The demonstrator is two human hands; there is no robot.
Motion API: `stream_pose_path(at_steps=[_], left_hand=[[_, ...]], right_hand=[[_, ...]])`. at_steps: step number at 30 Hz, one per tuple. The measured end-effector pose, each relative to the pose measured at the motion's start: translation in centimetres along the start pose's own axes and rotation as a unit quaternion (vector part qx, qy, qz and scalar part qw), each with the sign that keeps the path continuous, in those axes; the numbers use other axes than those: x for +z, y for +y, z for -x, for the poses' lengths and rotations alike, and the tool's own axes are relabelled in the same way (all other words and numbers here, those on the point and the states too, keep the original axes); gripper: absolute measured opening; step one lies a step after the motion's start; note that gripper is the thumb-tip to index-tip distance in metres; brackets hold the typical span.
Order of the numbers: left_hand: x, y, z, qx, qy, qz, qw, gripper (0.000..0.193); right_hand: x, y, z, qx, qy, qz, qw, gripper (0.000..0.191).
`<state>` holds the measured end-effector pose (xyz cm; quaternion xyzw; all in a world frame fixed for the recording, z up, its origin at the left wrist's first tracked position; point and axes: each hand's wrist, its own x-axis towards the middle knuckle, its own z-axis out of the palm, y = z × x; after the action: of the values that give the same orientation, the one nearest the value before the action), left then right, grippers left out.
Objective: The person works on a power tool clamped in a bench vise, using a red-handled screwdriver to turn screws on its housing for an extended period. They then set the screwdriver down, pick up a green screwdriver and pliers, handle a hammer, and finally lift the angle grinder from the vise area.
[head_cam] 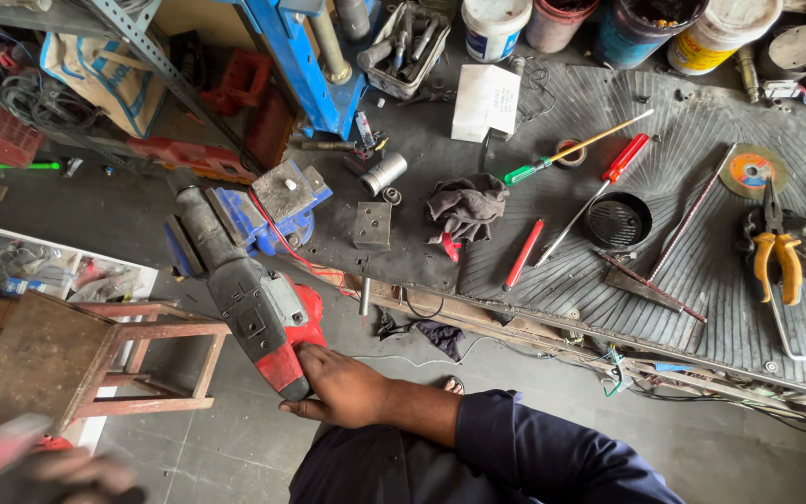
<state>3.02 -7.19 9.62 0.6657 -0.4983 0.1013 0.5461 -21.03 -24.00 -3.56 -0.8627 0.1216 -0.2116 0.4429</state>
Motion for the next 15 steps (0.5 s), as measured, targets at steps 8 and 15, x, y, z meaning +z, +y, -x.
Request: stream_pose_path(at_steps=[8, 15], left_hand=[[6.2, 0.1, 4.0, -0.053, -0.209, -0.221, 0.951, 0.046], [4.8, -0.7, 3.0, -0.045, -0.123, -0.068, 0.989, 0.044]], right_hand=[[-0.5, -0.4, -0.2, -0.004, 0.004, -0.003, 1.0, 0.069], [-0.3, -0.6, -0.1, 0.01, 0.008, 0.006, 1.0, 0.072]])
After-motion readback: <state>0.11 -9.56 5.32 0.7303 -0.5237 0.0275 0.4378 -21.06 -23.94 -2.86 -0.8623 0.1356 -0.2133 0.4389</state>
